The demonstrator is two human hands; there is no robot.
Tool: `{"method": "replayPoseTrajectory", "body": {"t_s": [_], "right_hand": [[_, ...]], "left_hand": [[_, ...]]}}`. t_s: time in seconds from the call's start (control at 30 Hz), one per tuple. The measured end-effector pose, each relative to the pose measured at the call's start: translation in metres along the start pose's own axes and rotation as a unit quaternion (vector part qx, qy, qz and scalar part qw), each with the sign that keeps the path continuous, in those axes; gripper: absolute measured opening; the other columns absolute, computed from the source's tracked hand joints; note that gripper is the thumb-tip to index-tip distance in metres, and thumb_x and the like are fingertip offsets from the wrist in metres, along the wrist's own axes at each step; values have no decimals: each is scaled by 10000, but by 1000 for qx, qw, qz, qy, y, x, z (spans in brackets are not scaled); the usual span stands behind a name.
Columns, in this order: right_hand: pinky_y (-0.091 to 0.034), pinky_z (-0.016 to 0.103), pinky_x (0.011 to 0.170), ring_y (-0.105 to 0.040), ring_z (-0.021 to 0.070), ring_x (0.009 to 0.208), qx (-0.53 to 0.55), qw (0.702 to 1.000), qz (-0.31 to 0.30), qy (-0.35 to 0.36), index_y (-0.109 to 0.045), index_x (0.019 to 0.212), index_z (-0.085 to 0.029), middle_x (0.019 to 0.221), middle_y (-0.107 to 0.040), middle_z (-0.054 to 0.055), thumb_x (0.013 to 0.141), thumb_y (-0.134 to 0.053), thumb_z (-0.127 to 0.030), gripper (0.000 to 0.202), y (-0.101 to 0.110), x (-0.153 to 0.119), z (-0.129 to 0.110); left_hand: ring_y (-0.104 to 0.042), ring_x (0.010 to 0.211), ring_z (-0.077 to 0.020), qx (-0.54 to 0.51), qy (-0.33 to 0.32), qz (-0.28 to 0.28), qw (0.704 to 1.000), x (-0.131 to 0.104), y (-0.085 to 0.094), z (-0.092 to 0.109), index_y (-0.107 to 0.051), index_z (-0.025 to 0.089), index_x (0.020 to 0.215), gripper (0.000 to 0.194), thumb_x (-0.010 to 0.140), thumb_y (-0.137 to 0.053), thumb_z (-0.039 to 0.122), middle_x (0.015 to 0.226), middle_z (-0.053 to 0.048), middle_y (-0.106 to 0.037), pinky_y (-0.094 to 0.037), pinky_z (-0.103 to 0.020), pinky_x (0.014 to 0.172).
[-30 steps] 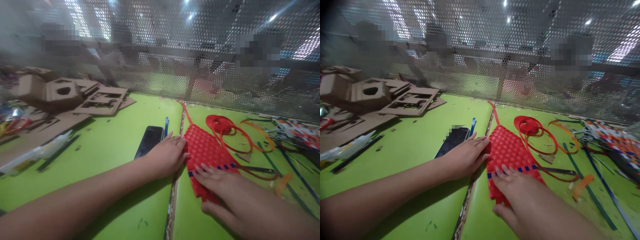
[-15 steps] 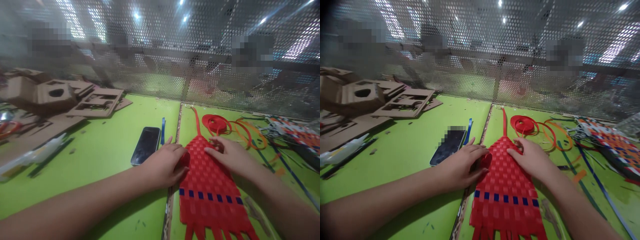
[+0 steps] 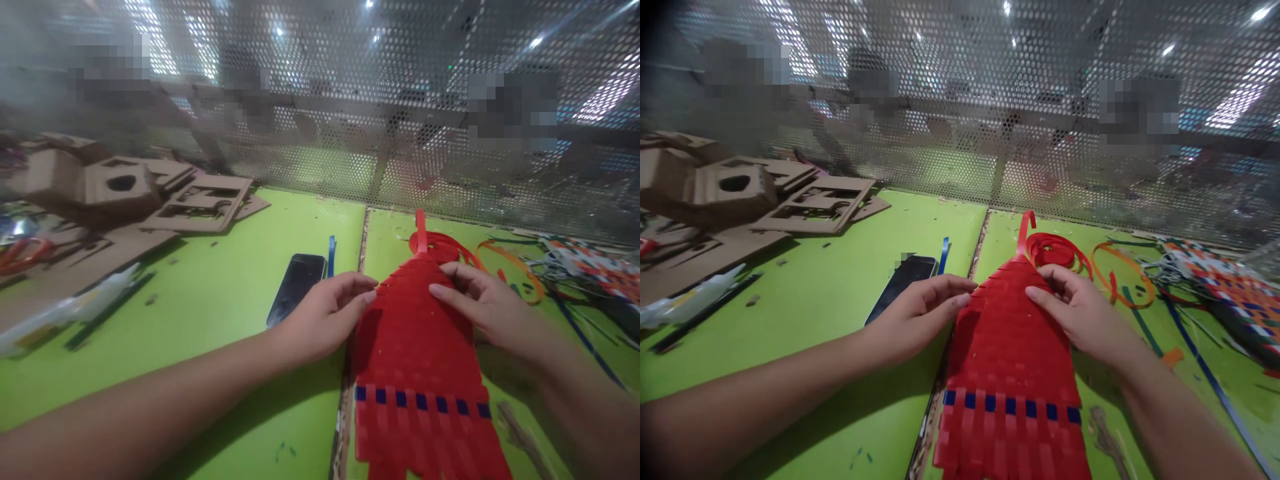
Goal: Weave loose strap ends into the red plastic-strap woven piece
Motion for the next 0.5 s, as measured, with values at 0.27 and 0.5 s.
{"method": "replayPoseTrajectory", "body": {"t_s": [0.27, 0.5], "right_hand": [[-608, 317, 660, -746, 270, 859, -27, 1000, 6, 0, -806, 1069, -279, 936, -805, 51, 849, -767, -764, 533, -6, -10, -13], [-524, 287, 666, -716, 240, 843, 4, 997, 76, -2, -868, 1068, -255, 944, -828, 50, 874, -746, -751, 547, -5, -1, -3]], "left_hand": [[-756, 1000, -211, -132, 64, -67, 987, 1, -12, -9, -784, 170, 1110, 386, 947, -802, 520, 1055, -96, -817, -576, -376, 963], [-683, 848, -175, -47, 79, -124, 988, 6, -20, -4, -789, 176, 1060, 478, 904, -797, 628, 1005, -84, -784, -532, -318, 802]]}}
Point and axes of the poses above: each hand's wrist, its own x-axis towards the middle knuckle, its own y-axis out of the back of the hand, z = x × y, the point moved 5 cm from there along x, towards the middle knuckle
